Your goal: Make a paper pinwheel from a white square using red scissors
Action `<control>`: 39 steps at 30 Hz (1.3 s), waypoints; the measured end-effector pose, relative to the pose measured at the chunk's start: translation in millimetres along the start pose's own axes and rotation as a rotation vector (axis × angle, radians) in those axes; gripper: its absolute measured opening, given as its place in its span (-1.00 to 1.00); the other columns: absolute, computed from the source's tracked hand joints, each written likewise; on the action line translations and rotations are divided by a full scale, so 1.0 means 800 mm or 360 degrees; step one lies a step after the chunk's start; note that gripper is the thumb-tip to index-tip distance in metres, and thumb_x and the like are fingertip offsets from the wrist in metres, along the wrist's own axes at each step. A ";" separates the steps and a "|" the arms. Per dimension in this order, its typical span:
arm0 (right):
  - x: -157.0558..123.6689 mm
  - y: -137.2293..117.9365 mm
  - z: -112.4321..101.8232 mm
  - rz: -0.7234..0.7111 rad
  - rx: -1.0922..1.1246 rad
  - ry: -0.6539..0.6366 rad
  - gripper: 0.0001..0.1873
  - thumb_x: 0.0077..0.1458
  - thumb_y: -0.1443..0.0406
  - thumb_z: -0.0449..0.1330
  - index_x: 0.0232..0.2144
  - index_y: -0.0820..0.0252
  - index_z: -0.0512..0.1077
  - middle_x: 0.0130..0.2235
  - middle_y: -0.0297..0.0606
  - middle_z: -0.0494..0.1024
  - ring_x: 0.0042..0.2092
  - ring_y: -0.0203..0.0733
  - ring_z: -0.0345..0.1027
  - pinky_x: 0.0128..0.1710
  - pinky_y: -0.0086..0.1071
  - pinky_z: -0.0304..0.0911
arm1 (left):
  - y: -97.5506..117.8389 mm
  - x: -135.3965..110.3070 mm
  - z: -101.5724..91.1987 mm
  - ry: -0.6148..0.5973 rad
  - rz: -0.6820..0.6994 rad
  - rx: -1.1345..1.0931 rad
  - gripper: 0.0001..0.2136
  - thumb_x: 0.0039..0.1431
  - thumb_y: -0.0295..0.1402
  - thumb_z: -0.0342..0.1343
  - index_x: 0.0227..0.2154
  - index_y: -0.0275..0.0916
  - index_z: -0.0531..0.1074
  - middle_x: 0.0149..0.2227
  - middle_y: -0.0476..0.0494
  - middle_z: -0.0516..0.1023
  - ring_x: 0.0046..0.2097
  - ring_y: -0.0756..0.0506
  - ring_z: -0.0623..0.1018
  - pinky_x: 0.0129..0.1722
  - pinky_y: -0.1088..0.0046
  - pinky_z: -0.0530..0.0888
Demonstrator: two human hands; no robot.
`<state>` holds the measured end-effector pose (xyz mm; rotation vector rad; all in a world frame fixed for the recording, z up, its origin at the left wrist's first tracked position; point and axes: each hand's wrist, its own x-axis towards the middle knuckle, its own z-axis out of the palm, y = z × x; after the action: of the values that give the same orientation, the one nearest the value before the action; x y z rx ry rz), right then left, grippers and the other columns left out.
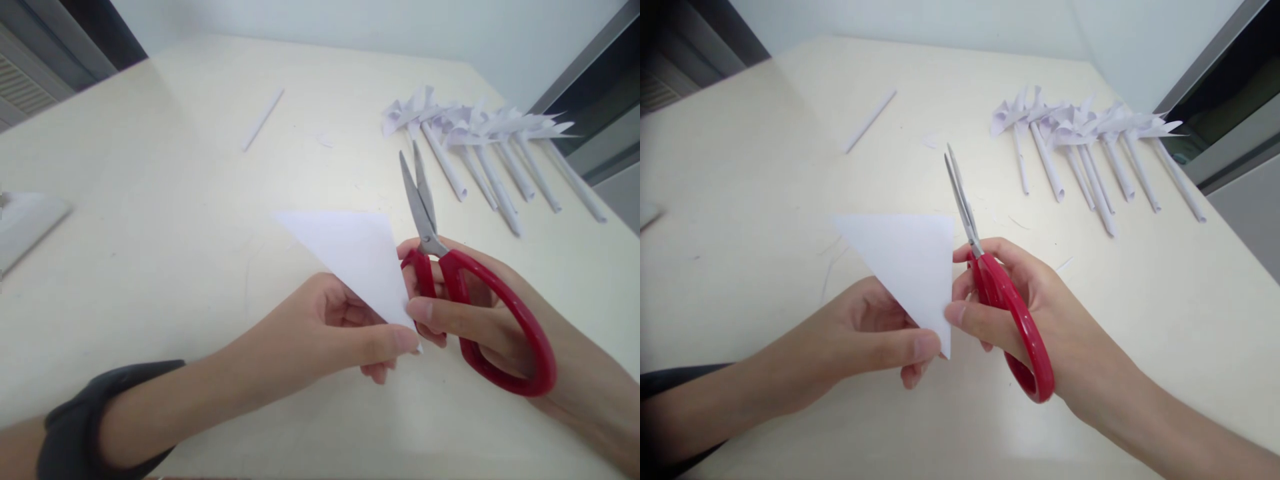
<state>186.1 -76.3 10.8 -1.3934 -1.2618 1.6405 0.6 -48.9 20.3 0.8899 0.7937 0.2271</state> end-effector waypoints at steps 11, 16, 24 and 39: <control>-0.007 -0.019 0.007 0.0075 -0.0042 0.0119 -0.86 -0.04 0.29 0.26 -0.35 0.04 0.40 -0.54 -0.38 0.38 -0.51 -0.26 0.25 -0.52 -0.33 0.19 | -0.016 -0.001 -0.013 -0.0084 0.0247 0.0017 -0.93 0.04 -0.49 0.17 -0.38 -0.26 0.45 -0.44 0.00 0.50 -0.38 0.03 0.51 -0.30 0.49 0.47; -0.006 -0.021 0.008 0.0112 -0.0037 0.0097 -0.83 -0.05 0.30 0.27 -0.35 0.03 0.38 -0.54 -0.38 0.38 -0.50 -0.25 0.26 -0.50 -0.32 0.22 | -0.015 0.000 -0.015 -0.0119 0.0271 0.0047 -0.89 0.05 -0.51 0.16 -0.33 -0.27 0.43 -0.40 -0.03 0.51 -0.34 0.02 0.52 -0.24 0.45 0.47; -0.008 -0.020 0.007 0.0082 -0.0039 0.0115 -0.82 -0.08 0.33 0.29 -0.36 0.02 0.41 -0.56 -0.39 0.37 -0.51 -0.25 0.26 -0.51 -0.32 0.22 | -0.033 0.005 -0.018 -0.0110 0.0443 0.0056 -0.88 0.05 -0.46 0.17 -0.30 -0.22 0.44 -0.41 -0.02 0.51 -0.35 0.01 0.53 -0.29 0.47 0.48; -0.008 -0.006 0.008 -0.0110 -0.0147 0.0020 -0.65 -0.05 0.43 0.25 -0.22 -0.08 0.36 -0.45 -0.43 0.49 -0.48 -0.32 0.37 -0.55 -0.46 0.21 | -0.020 0.009 -0.012 -0.0144 0.0138 -0.0062 -0.90 0.13 -0.46 0.10 -0.43 -0.18 0.49 -0.46 0.12 0.54 -0.38 0.11 0.52 -0.29 0.63 0.42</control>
<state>180.8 -82.6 17.4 -1.3972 -1.3785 1.5421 -3.5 -49.4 0.9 0.8927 0.6654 0.2758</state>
